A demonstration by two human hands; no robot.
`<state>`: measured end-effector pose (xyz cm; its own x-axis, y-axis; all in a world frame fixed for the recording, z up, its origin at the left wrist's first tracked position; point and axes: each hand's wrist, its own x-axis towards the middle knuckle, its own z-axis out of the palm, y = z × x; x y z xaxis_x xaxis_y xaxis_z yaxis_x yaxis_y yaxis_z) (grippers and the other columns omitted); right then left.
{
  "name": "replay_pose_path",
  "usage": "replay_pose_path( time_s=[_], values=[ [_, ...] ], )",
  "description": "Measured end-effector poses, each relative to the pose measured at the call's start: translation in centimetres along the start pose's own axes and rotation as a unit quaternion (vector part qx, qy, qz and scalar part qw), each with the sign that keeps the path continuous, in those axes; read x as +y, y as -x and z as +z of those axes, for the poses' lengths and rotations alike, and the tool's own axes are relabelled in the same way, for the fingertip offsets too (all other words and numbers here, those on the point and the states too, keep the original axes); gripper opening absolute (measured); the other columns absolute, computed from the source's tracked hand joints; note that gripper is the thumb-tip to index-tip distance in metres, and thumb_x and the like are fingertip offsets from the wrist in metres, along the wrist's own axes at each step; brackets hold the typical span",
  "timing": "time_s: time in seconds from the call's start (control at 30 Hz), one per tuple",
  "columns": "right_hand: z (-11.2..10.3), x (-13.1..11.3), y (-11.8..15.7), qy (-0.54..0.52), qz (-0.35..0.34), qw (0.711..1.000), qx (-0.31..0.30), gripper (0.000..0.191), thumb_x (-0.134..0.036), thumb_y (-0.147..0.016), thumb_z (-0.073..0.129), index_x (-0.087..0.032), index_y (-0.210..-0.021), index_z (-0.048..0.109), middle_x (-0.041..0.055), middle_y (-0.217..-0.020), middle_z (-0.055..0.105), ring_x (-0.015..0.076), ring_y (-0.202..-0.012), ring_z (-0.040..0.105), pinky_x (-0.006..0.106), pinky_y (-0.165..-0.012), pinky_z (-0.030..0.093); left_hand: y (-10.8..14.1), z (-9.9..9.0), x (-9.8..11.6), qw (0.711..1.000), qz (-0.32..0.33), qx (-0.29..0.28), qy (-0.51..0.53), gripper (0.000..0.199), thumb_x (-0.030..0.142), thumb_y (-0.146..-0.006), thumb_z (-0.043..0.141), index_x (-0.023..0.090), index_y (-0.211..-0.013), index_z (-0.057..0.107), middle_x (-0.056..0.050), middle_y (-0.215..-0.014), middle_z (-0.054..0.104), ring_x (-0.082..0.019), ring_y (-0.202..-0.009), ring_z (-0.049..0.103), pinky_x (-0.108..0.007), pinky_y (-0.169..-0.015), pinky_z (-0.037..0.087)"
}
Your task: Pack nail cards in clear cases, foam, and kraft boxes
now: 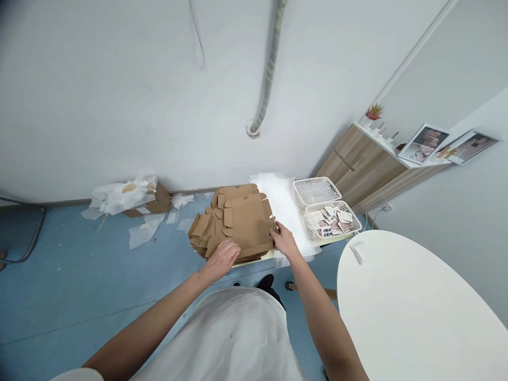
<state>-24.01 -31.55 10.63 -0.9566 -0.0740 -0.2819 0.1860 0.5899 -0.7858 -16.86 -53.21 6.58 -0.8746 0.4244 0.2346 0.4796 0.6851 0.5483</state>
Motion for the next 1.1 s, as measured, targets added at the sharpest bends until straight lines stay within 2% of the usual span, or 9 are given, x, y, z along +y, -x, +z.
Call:
replay_pose_path(
  time_s=[0.13, 0.23, 0.3, 0.4, 0.5, 0.67, 0.83, 0.97, 1.1],
  values=[
    [0.5, 1.7, 0.9, 0.034, 0.028, 0.999, -0.018, 0.048, -0.025, -0.073, 0.042, -0.029, -0.122, 0.042, 0.0048, -0.097, 0.063, 0.0108, -0.051, 0.056, 0.02, -0.039, 0.044, 0.8, -1.2, 0.6, 0.997, -0.061, 0.028, -0.03, 0.019, 0.027, -0.084, 0.039, 0.021, -0.094, 0.054, -0.007, -0.103, 0.055, -0.021, -0.103, 0.047, -0.044, -0.097, 0.027],
    [0.7, 2.8, 1.9, 0.048, 0.053, 0.997, -0.004, 0.055, -0.023, -0.074, 0.041, -0.028, -0.128, 0.033, 0.0064, -0.102, 0.061, 0.011, -0.051, 0.056, 0.02, -0.039, 0.043, 1.9, -2.4, -0.3, 0.976, -0.182, 0.111, -0.053, 0.036, 0.039, -0.08, 0.044, 0.018, -0.111, 0.047, -0.013, -0.119, 0.046, -0.027, -0.113, 0.039, -0.045, -0.095, 0.029],
    [0.7, 3.3, 2.6, 0.046, 0.065, 0.997, -0.007, 0.057, -0.023, -0.075, 0.039, -0.027, -0.131, 0.028, 0.0073, -0.103, 0.06, 0.0119, -0.053, 0.057, 0.021, -0.04, 0.044, 2.9, -2.6, -1.2, 0.954, -0.262, 0.139, -0.044, 0.048, 0.044, -0.079, 0.044, 0.015, -0.118, 0.04, -0.015, -0.12, 0.045, -0.029, -0.112, 0.041, -0.044, -0.09, 0.035],
    [0.5, 3.8, 3.4, 0.038, 0.071, 0.997, -0.002, 0.058, -0.026, -0.078, 0.038, -0.026, -0.134, 0.023, 0.0082, -0.105, 0.059, 0.0136, -0.056, 0.058, 0.023, -0.043, 0.045, 4.1, -2.1, -2.5, 0.94, -0.325, 0.092, 0.044, 0.055, 0.046, -0.079, 0.043, 0.014, -0.122, 0.035, -0.013, -0.108, 0.054, -0.023, -0.092, 0.055, -0.036, -0.074, 0.045],
    [0.1, 4.2, 4.0, 0.045, 0.064, 0.997, 0.014, 0.057, -0.029, -0.08, 0.036, -0.025, -0.135, 0.021, 0.0088, -0.112, 0.057, 0.0167, -0.063, 0.059, 0.028, -0.049, 0.048, 4.0, -1.2, -2.7, 0.931, -0.344, 0.04, 0.114, 0.049, 0.041, -0.079, 0.044, 0.013, -0.119, 0.04, -0.007, -0.087, 0.062, -0.016, -0.07, 0.059, -0.029, -0.063, 0.046],
    [-1.2, 5.3, 5.6, 0.121, 0.011, 0.991, 0.048, 0.058, -0.028, -0.081, 0.036, -0.023, -0.136, 0.019, 0.009, -0.117, 0.055, 0.0263, -0.093, 0.056, 0.037, -0.074, 0.045, 1.2, -0.4, -0.9, 0.945, -0.302, 0.023, 0.125, 0.037, 0.032, -0.077, 0.045, 0.016, -0.111, 0.05, 0.0, -0.071, 0.061, -0.011, -0.054, 0.054, -0.025, -0.056, 0.045],
    [-4.4, 8.1, 9.5, 0.108, 0.014, 0.989, 0.103, 0.06, -0.025, -0.082, 0.032, -0.024, -0.138, 0.01, 0.006, -0.121, 0.052, 0.0255, -0.102, 0.052, 0.037, -0.079, 0.043, -2.1, 0.7, 2.9, 0.966, -0.212, 0.007, 0.147, 0.04, 0.035, -0.077, 0.047, 0.017, -0.113, 0.048, -0.004, -0.084, 0.062, -0.014, -0.068, 0.059, -0.026, -0.063, 0.048],
    [-7.5, 11.6, 14.0, 0.069, 0.042, 0.98, 0.183, 0.06, -0.026, -0.082, 0.032, -0.026, -0.138, 0.01, 0.0032, -0.127, 0.046, 0.0226, -0.106, 0.05, 0.036, -0.082, 0.042, -4.9, 3.1, 7.3, 0.979, -0.124, -0.048, 0.155, 0.041, 0.033, -0.079, 0.045, 0.018, -0.117, 0.046, -0.005, -0.093, 0.062, -0.015, -0.078, 0.059, -0.028, -0.072, 0.048],
    [-10.1, 15.6, 19.2, 0.017, 0.091, 0.964, 0.248, 0.06, -0.03, -0.082, 0.032, -0.025, -0.138, 0.01, 0.0049, -0.122, 0.05, 0.0217, -0.097, 0.054, 0.038, -0.079, 0.044, -7.2, 6.8, 12.3, 0.988, -0.039, -0.096, 0.116, 0.043, 0.034, -0.079, 0.046, 0.018, -0.118, 0.046, -0.005, -0.087, 0.062, -0.016, -0.077, 0.058, -0.03, -0.074, 0.046]
  ],
)
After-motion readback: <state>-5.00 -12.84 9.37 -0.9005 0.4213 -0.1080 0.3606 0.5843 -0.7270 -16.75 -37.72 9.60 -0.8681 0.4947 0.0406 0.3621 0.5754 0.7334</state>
